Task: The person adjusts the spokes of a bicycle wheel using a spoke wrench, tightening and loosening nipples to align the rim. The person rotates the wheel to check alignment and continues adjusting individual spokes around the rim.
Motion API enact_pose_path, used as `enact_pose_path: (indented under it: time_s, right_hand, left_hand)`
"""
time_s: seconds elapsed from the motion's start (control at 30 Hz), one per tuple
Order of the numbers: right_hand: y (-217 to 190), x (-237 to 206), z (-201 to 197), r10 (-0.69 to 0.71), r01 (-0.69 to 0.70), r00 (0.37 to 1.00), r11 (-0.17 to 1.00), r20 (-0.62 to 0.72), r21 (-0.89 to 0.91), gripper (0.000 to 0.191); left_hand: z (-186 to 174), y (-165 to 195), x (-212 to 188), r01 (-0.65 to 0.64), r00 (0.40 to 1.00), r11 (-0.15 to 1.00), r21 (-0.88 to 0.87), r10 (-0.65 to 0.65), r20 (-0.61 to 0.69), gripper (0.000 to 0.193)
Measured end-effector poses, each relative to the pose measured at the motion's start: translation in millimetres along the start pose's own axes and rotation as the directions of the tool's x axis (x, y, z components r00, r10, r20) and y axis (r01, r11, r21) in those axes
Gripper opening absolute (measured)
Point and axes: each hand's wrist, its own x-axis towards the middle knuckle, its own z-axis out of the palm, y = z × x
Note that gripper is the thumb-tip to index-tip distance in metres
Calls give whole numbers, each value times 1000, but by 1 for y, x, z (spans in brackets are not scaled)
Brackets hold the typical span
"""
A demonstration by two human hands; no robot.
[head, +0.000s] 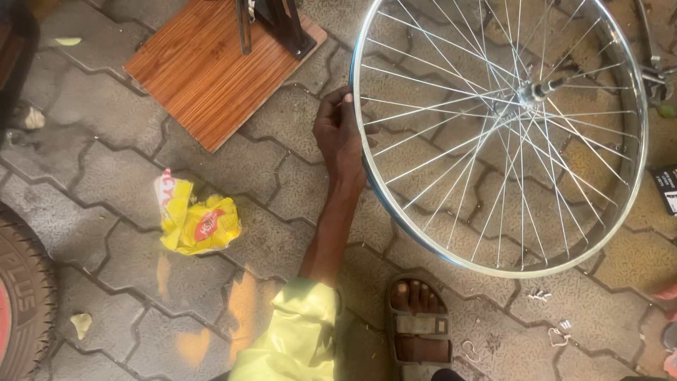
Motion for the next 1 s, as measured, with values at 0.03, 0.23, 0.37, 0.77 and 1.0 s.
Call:
enact_pose_path:
  time_s: [0.03,0.23,0.37,0.77,1.0]
  right_hand:
    - [-2,1,-1,-2,2,1000,1000,-11,-4,29]
    - [-9,-2,4,8,-9,999,1000,-35,-23,30]
    - [-11,-4,8,0,-1,1000,1000,-27,-13,30]
    - [-33,-19,20,2,-3,1000,1000,-26,-17,32]
    - [-30,-27,37,10,-10,1000,1000,13,11,34]
  left_hand:
    - [-1,0,0,-16,1000,1000,21,16,6,26]
    - [3,-1,5,-45,999,998,-51,45,9,20]
    - [4,-1,8,52,998,998,-25,-52,-19,23]
    - [6,7,8,-2,998,997,-80,7,61,25]
    - [0,8,9,17,999,1000,-17,-16,51,27]
